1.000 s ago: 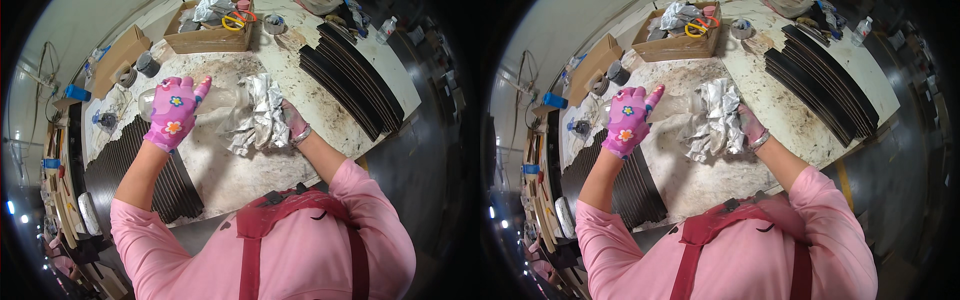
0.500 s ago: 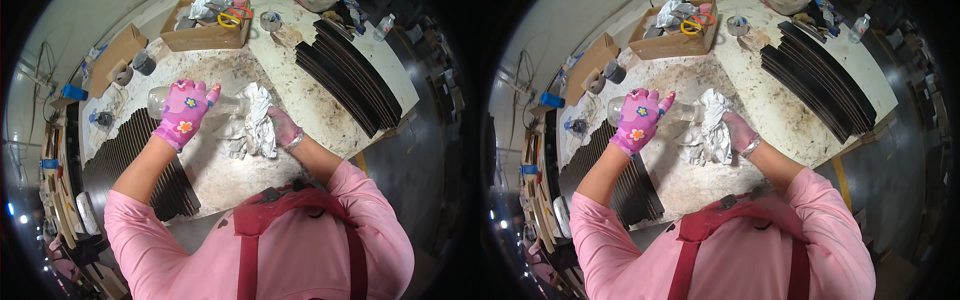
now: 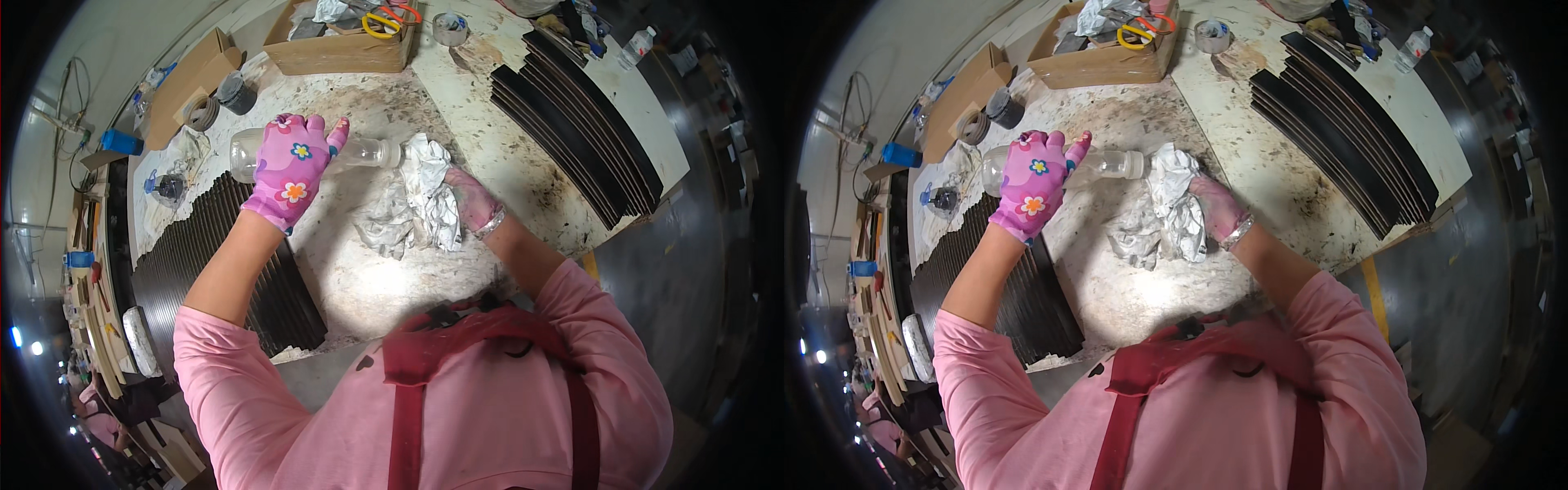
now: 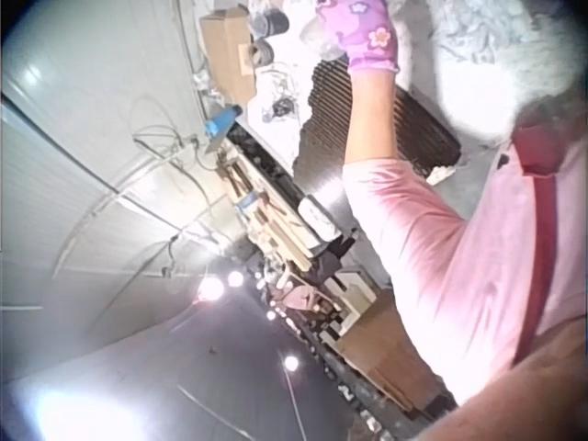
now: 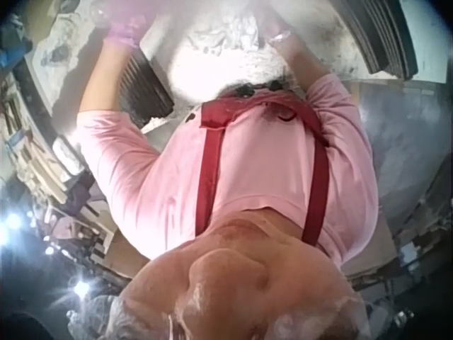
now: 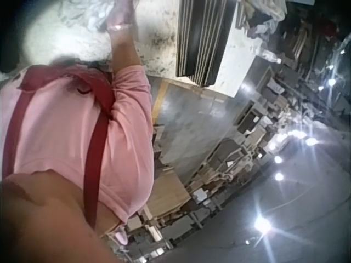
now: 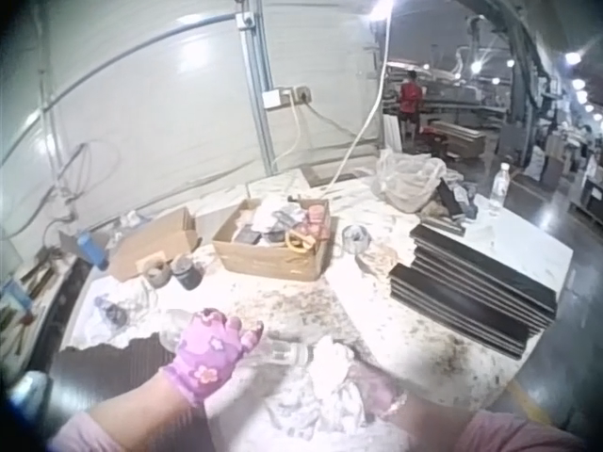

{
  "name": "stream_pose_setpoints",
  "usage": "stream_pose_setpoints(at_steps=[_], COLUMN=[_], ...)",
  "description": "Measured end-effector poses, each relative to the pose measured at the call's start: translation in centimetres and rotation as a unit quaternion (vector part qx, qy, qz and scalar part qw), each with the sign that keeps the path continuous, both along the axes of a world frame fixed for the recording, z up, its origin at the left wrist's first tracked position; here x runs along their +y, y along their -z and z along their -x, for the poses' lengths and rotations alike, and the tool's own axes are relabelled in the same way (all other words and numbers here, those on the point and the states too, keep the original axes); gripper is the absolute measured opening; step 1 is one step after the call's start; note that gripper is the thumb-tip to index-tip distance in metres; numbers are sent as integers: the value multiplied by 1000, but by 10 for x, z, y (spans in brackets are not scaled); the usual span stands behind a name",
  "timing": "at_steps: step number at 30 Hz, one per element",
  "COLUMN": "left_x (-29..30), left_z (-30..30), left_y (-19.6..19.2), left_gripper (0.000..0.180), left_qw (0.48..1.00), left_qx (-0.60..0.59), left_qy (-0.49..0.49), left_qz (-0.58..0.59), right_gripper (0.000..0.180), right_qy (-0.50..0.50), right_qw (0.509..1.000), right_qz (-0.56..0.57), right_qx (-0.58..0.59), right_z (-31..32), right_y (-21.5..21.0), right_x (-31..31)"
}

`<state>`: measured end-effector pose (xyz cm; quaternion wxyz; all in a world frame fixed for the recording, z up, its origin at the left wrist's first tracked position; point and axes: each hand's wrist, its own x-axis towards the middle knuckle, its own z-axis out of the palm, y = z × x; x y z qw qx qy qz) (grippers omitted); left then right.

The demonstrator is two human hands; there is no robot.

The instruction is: The person wipes dark wooden strips with a cloth and liquid from a plastic bottle.

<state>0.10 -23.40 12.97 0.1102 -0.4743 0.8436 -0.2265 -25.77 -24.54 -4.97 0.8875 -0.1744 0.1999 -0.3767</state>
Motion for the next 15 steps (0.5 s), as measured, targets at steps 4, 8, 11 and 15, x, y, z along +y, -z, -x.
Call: stream_pose_setpoints(at_steps=[4, 8, 11, 15], left_x=[5, -6, -34, -96], left_z=[4, -11, -26, -52], left_y=[18, 45, 59, 98], left_gripper=[68, 75, 83, 79], left_qw=[999, 979, 923, 675], left_qx=[21, 150, 332, 710], left_qy=[38, -54, -99, -170], left_qz=[-8, -125, -165, -109], right_gripper=[32, 32, 37, 33], right_qy=[10, 3, -3, 21], right_qw=[999, 997, 999, 1000], right_qz=[-35, -74, -2, -11], right_qx=[33, -1, -54, -2], right_z=[1, -6, -7, -3], right_y=[7, 5, -9, -3], right_x=[-9, -17, -19, -31])
